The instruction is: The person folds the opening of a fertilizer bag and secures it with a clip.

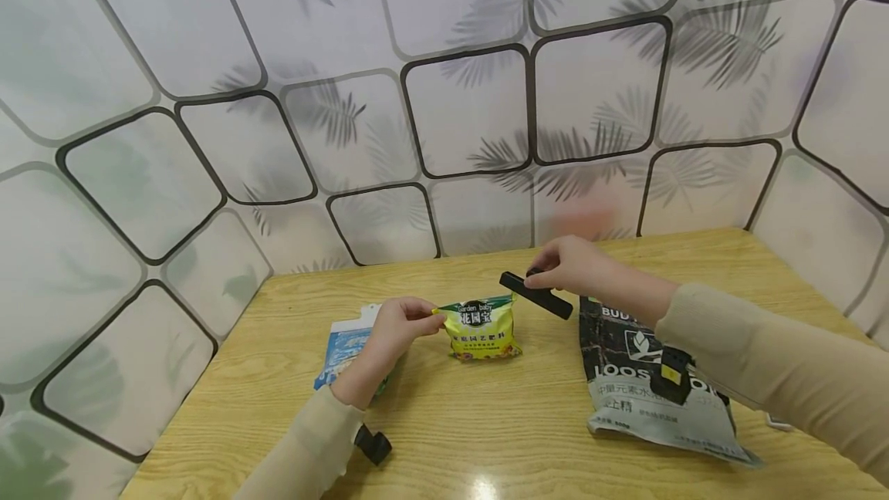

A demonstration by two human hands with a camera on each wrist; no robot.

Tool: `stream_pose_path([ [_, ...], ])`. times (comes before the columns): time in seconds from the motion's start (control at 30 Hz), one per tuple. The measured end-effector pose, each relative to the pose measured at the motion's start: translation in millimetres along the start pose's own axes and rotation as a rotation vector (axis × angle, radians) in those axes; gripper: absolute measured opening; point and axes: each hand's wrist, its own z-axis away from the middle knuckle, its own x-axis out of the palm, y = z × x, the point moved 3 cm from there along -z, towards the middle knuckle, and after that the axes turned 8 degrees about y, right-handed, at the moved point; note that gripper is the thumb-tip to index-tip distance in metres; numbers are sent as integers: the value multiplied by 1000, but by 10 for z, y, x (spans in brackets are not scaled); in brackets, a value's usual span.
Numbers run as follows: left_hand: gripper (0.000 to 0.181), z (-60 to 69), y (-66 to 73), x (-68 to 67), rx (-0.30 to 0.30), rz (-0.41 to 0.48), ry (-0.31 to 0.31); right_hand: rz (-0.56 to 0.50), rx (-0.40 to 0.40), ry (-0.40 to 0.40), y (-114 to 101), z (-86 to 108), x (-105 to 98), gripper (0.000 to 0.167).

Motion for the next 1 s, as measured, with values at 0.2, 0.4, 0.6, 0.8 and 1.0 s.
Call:
stream_pose_path([
  [0.2, 16, 1, -4, 1, -1, 0, 2, 10, -18, -4, -38, 15, 19, 39],
  [0.4, 16, 4, -2, 0, 1, -7, 4, 20, -9, 2, -59, 14, 46, 38],
  [0.6, 16, 7, 1, -2, 7, 3, -1, 23, -36, 24, -87, 18, 42, 37],
  [0.8, 16, 6, 3, -4, 0, 2, -3, 29, -71, 31, -149, 26, 34, 38],
  [1.0, 15, 5, 7, -2, 0, -10, -1, 56, -103, 36, -205, 19, 52, 36],
])
